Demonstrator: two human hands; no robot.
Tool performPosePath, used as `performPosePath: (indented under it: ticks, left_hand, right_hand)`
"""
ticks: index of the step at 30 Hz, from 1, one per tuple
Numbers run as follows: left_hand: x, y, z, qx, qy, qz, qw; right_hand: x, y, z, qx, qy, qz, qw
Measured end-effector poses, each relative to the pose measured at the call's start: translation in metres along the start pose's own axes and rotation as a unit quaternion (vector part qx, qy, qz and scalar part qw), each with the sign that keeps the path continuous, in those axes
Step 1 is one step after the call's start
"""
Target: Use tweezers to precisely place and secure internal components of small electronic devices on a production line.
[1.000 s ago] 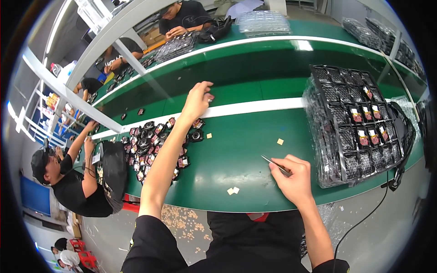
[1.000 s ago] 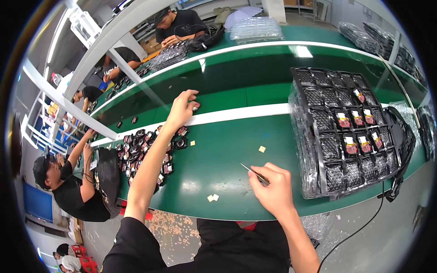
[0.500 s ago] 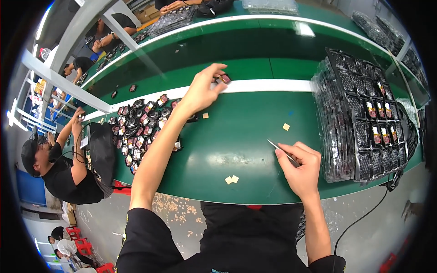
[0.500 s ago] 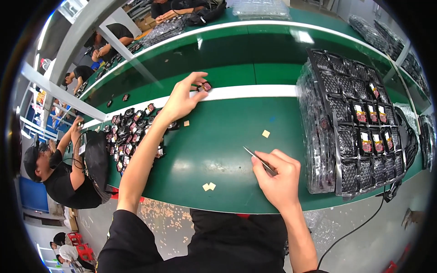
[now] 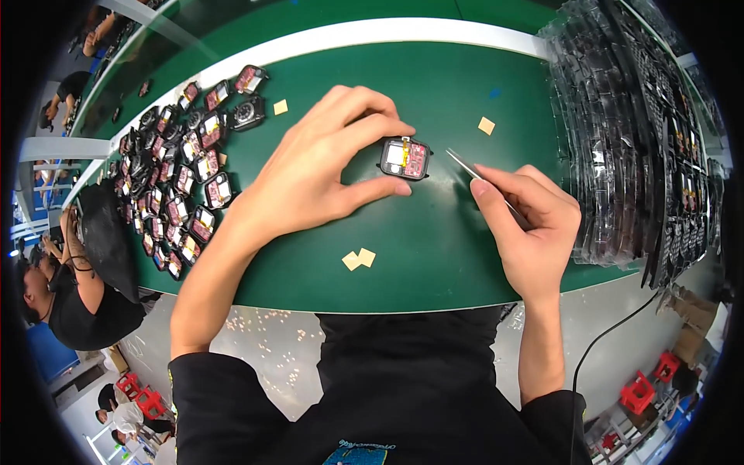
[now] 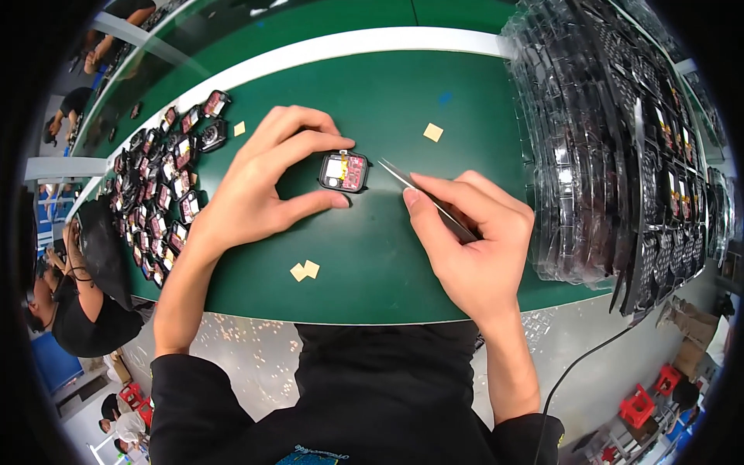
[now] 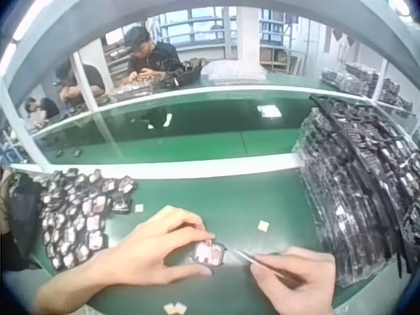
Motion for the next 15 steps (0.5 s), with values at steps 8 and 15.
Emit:
performPosePath:
  ticks: [8,15]
  left_hand:
    - [0.011,0.007,0.002,-0.037,-0.058,0.085,0.994]
    - [0.011,-0.001,-0.003,0.01,-0.056,0.074,0.996]
  right_hand:
    - [-0.006,-0.001,0.002,-0.077,-0.044,-0.014,0.996]
    - [0.002,-0.003,-0.001,-0.126,-0.046,0.05,0.99]
Point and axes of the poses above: each hand's wrist, its own z-axis away from the middle knuckle, its own x-axis out of the palm, y = z × x, the point moved 3 cm from there along -z, towards the middle knuckle, and after that the axes turned 14 degrees about z, right-handed, at the moved point
